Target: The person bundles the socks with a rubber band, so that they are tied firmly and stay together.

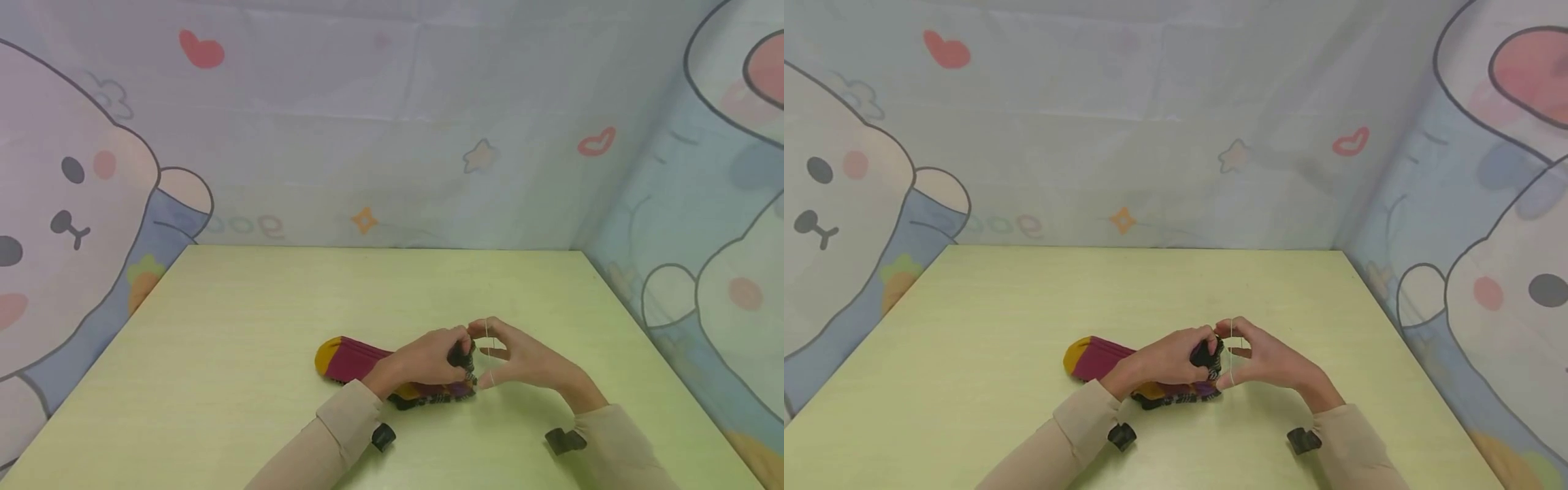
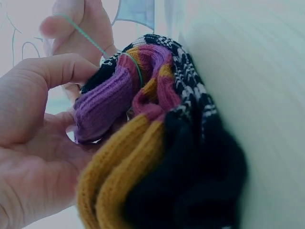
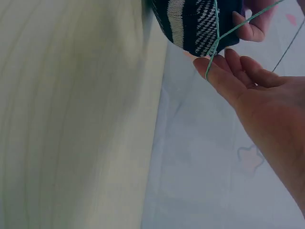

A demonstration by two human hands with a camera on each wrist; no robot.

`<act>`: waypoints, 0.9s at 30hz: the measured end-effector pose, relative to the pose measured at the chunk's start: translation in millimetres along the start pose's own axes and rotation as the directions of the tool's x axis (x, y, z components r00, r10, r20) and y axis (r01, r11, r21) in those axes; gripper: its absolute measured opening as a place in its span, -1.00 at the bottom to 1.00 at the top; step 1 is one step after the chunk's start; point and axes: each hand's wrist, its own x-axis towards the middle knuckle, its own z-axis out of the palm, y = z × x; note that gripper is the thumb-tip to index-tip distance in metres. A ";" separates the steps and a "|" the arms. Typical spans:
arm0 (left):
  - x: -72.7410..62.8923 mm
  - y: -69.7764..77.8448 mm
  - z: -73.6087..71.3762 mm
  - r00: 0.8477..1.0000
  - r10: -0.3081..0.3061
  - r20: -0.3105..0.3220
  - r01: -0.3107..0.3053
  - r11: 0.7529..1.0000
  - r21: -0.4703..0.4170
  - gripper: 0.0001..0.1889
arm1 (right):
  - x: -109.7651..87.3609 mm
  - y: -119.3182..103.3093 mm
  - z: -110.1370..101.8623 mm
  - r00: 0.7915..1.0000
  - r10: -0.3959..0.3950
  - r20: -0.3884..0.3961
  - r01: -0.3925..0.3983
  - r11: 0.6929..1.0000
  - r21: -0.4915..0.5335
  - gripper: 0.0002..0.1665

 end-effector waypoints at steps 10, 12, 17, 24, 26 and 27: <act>1.2 -3.2 -0.6 0.998 0.036 -0.058 -0.042 0.995 -0.095 -0.55 | 4.6 4.4 9.8 0.996 0.021 -0.085 -0.032 0.991 -0.126 -0.11; 2.1 -4.6 -0.1 0.996 0.016 -0.084 -0.028 0.990 -0.142 -0.41 | 6.3 5.4 12.1 0.992 0.035 -0.123 -0.052 0.990 -0.133 -0.09; 3.3 -6.0 1.3 0.992 -0.044 -0.121 0.017 0.976 -0.219 -0.17 | 8.3 6.2 16.6 0.980 0.094 -0.176 -0.113 0.988 -0.105 -0.01; 3.9 -2.1 3.3 0.981 -0.126 -0.146 0.089 0.967 -0.238 -0.11 | 9.6 5.2 19.2 0.977 0.113 -0.181 -0.134 0.985 -0.111 0.03; 4.2 -1.7 3.7 0.980 -0.132 -0.147 0.093 0.966 -0.242 -0.10 | 10.2 5.0 19.6 0.976 0.117 -0.182 -0.138 0.985 -0.102 0.04; 4.2 -1.8 3.9 0.980 -0.136 -0.145 0.097 0.964 -0.246 -0.10 | 10.4 4.8 19.8 0.976 0.120 -0.181 -0.140 0.985 -0.099 0.04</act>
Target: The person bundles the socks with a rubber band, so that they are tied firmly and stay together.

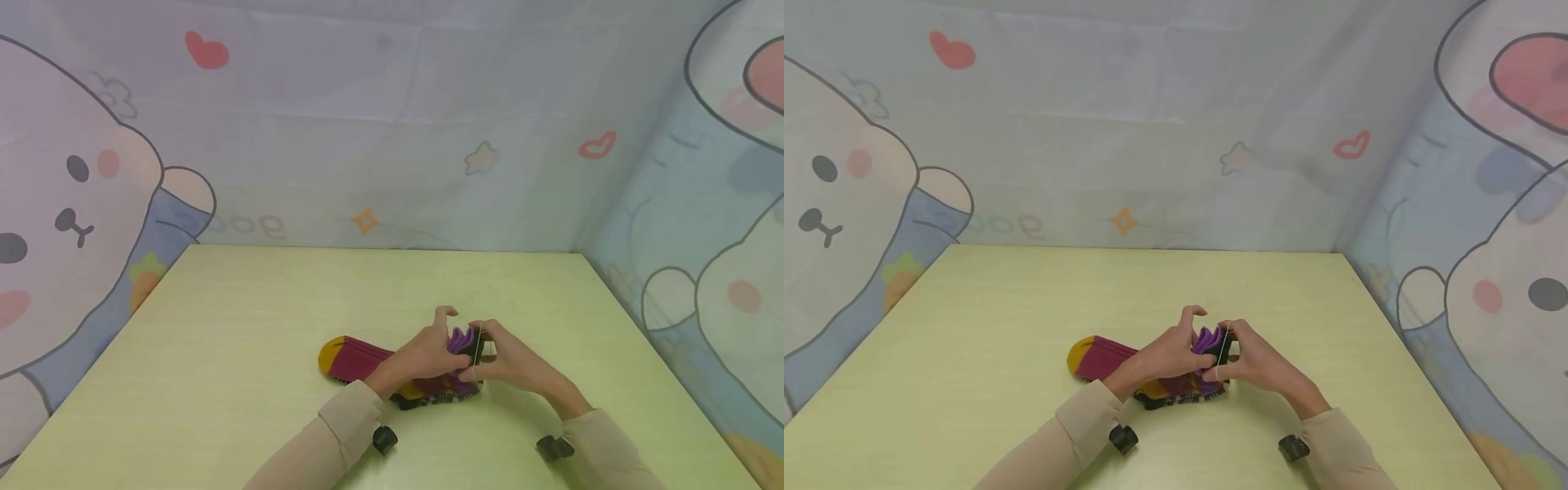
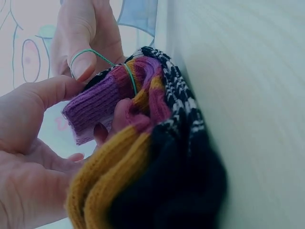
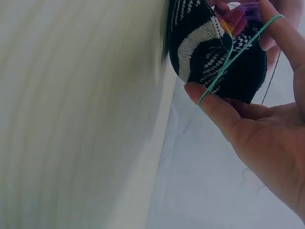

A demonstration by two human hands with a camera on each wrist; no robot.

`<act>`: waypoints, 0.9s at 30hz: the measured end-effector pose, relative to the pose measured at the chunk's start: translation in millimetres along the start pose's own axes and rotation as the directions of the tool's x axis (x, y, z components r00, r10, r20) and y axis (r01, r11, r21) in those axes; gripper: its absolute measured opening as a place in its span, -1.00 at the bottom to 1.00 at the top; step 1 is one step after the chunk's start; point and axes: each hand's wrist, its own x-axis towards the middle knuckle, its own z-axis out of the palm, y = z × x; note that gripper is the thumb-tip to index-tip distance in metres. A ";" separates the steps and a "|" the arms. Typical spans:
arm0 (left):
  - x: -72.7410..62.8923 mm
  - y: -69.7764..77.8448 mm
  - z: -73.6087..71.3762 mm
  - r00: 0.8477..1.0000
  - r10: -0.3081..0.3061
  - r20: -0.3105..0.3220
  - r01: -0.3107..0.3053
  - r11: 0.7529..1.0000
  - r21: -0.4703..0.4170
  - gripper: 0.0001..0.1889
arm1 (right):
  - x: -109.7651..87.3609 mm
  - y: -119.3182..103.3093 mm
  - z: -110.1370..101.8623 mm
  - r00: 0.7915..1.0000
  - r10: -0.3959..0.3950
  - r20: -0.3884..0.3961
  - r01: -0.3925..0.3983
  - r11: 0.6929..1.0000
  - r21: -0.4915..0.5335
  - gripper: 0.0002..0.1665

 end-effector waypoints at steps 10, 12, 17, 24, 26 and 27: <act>-0.9 0.5 1.6 1.000 0.002 0.006 -0.002 0.999 -0.039 -0.12 | 1.3 -0.9 3.1 0.999 0.016 -0.039 -0.021 0.994 -0.110 0.01; -1.5 0.3 0.9 1.000 0.005 0.013 -0.004 0.999 -0.048 -0.12 | 0.6 -1.3 2.9 0.999 0.011 -0.039 -0.016 0.991 -0.131 0.02; -1.1 -0.8 -1.9 1.000 0.014 0.027 -0.013 0.999 -0.051 -0.09 | -0.6 -3.0 2.1 0.999 0.013 -0.029 -0.017 0.991 -0.133 0.06; -0.1 0.7 -2.8 0.999 0.013 0.042 -0.012 1.000 -0.019 -0.08 | -0.3 -5.7 1.5 1.000 0.003 -0.021 -0.006 0.991 -0.137 0.07; -0.1 0.8 -2.3 0.999 0.011 0.053 -0.010 1.000 -0.023 -0.11 | -0.4 -5.3 1.2 1.000 -0.005 -0.014 0.003 0.991 -0.137 0.07; -0.2 0.7 -2.0 0.998 0.011 0.061 -0.009 1.000 -0.027 -0.12 | -0.5 -5.1 1.0 1.000 -0.005 -0.013 0.004 0.991 -0.135 0.07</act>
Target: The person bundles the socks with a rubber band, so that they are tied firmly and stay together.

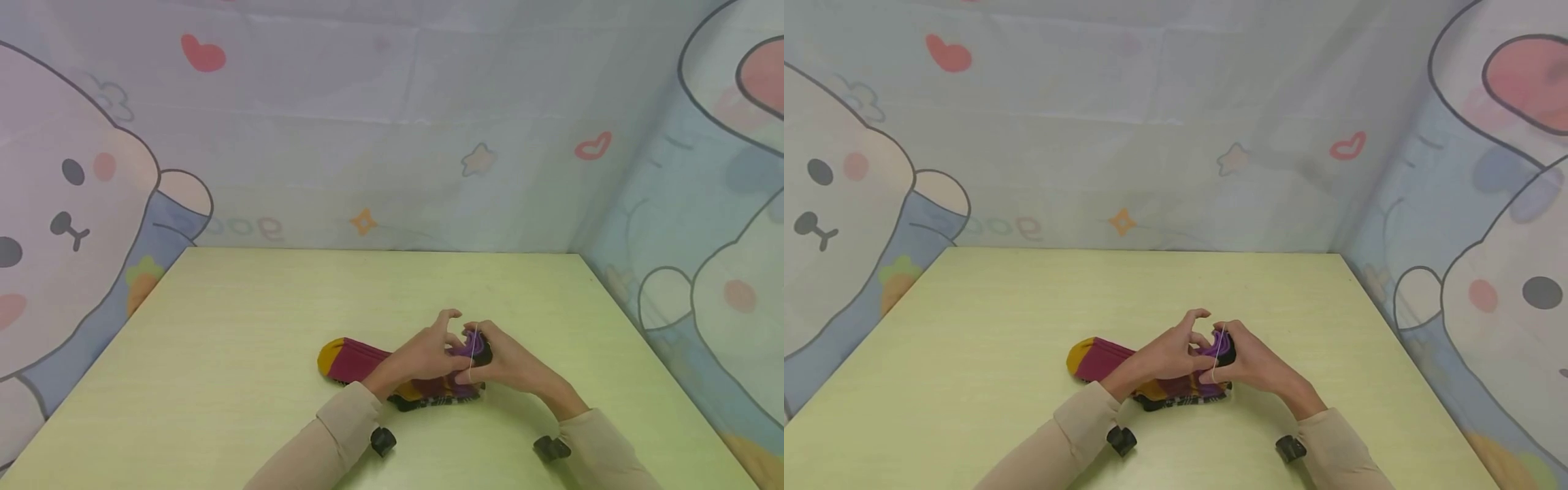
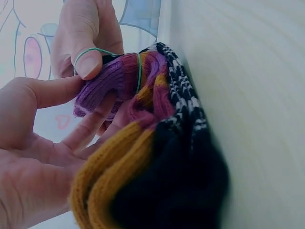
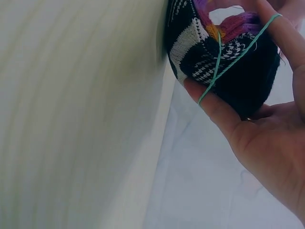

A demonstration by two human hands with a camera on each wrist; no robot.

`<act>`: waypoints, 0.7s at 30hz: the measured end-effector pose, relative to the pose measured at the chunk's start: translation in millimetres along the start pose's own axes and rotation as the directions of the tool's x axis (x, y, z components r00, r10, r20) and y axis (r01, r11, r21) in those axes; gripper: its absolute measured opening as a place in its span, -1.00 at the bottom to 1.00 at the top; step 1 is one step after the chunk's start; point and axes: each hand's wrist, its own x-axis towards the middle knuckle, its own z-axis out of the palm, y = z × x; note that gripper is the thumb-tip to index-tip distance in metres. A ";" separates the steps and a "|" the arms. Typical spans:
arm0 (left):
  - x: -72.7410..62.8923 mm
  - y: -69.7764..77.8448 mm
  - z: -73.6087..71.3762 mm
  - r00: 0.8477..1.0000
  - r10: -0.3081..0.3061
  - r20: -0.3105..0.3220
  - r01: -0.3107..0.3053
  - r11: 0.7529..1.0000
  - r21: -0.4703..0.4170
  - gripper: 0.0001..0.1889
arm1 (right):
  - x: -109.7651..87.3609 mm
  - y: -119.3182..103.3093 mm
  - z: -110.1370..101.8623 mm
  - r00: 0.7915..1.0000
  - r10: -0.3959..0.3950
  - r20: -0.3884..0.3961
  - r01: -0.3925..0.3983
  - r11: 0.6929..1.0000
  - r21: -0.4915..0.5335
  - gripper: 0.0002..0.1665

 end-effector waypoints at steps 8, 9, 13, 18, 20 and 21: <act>-2.7 -0.4 -1.6 0.994 0.027 0.106 -0.016 0.994 -0.104 -0.19 | 1.2 2.7 0.5 1.000 -0.017 -0.009 0.017 1.000 -0.022 0.06; -2.9 -0.2 -1.6 0.993 0.037 0.116 -0.024 0.993 -0.112 -0.20 | 1.1 3.0 0.5 1.000 -0.026 -0.010 0.026 0.999 -0.032 0.06; -2.8 0.4 -0.4 0.990 0.068 0.120 -0.062 0.996 -0.059 -0.29 | 0.8 3.1 0.5 0.997 -0.078 -0.001 0.078 0.993 -0.088 0.02; -2.6 1.5 0.8 0.995 0.066 0.081 -0.069 0.997 0.036 -0.37 | 1.3 3.9 0.4 0.987 -0.156 0.024 0.158 0.979 -0.132 -0.16; -2.4 1.2 0.8 0.996 0.063 0.066 -0.066 0.997 0.039 -0.36 | 1.9 4.3 0.4 0.985 -0.169 0.025 0.171 0.974 -0.147 -0.24; -2.2 0.7 0.9 0.996 0.060 0.060 -0.062 0.998 0.033 -0.35 | 2.3 4.4 0.4 0.985 -0.172 0.024 0.174 0.973 -0.154 -0.27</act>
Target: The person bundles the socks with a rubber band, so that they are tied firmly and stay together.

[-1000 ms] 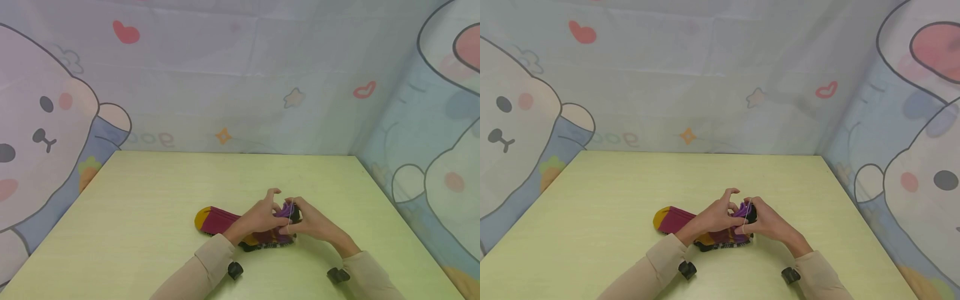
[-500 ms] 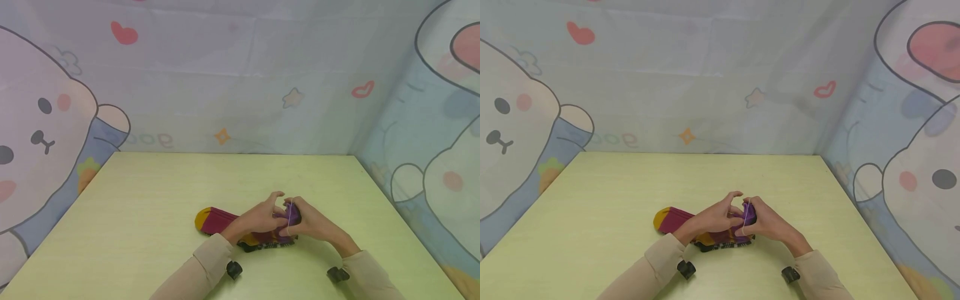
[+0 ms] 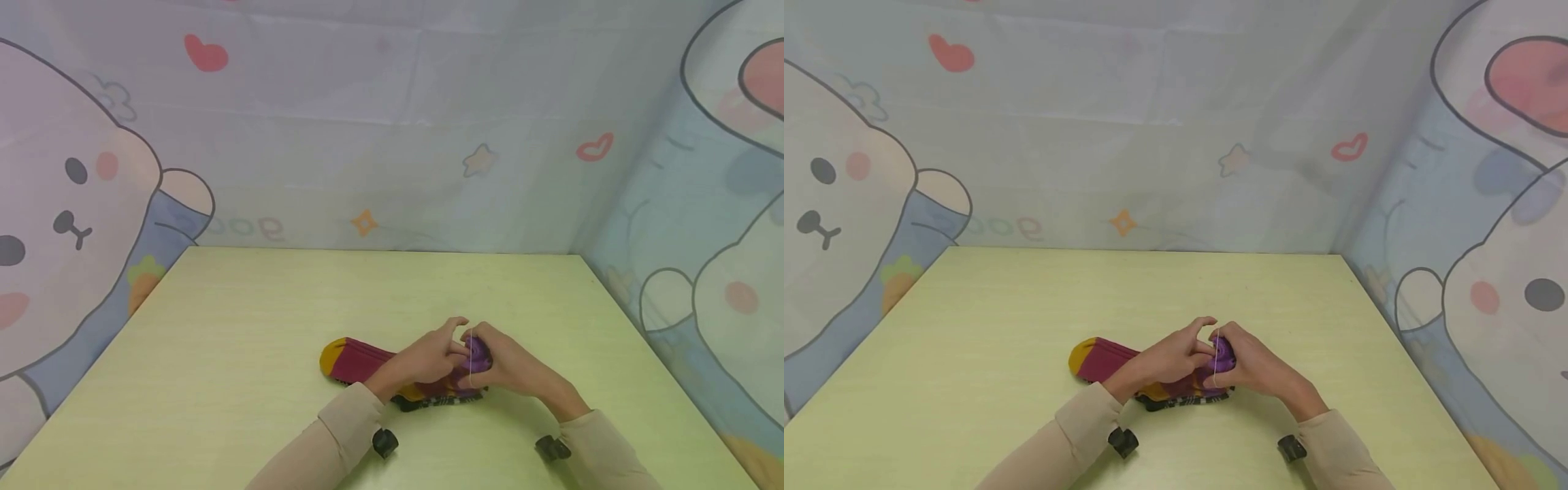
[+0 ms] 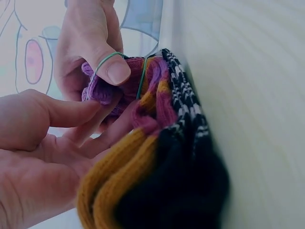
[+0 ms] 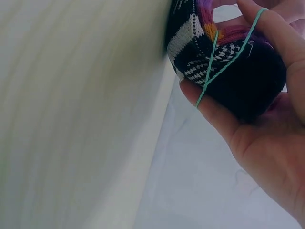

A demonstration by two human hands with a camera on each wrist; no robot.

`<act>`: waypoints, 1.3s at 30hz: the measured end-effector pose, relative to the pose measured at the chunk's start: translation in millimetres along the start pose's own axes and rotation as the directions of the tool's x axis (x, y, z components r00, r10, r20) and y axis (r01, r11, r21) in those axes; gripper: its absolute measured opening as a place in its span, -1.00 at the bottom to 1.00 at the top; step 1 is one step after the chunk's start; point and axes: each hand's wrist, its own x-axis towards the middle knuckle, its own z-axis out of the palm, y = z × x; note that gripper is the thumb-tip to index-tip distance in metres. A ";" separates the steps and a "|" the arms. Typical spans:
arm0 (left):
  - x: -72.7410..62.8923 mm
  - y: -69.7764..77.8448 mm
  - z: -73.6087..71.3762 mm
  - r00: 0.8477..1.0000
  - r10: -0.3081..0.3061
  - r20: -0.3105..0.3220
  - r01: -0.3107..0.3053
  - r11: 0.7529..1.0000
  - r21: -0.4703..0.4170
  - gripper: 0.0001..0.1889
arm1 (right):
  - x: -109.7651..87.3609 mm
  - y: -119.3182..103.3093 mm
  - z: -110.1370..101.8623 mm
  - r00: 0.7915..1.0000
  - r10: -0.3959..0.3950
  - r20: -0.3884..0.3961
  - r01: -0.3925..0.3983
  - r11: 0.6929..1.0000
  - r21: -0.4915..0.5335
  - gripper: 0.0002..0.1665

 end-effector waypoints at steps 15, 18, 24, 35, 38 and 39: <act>-0.4 -9.4 -2.2 1.000 -0.021 0.007 0.019 0.966 0.258 -0.78 | 3.8 1.2 -1.1 0.999 -0.024 -0.039 0.021 0.998 -0.063 -0.61; -1.7 -7.7 -1.5 1.000 -0.005 0.021 -0.002 0.950 0.312 -0.80 | 4.5 2.9 -0.7 0.999 -0.019 -0.042 0.017 0.999 -0.051 -0.62; -2.6 -3.5 -0.4 0.999 -0.024 0.029 0.011 0.929 0.369 -0.79 | 4.0 3.1 -0.2 0.998 -0.009 -0.055 0.006 0.999 -0.052 -0.60; -2.4 -3.2 0.1 0.997 -0.045 0.055 0.021 0.927 0.374 -0.76 | 1.4 9.1 -1.3 0.998 -0.022 -0.059 0.014 0.990 -0.137 -0.53; -2.6 -3.7 -0.4 0.997 -0.043 0.063 0.018 0.932 0.361 -0.76 | 1.5 10.3 -2.3 0.997 -0.045 -0.057 0.037 0.990 -0.138 -0.53; -2.7 -3.7 -0.7 0.997 -0.042 0.065 0.016 0.932 0.363 -0.77 | 1.5 10.6 -2.7 0.997 -0.057 -0.057 0.049 0.989 -0.139 -0.54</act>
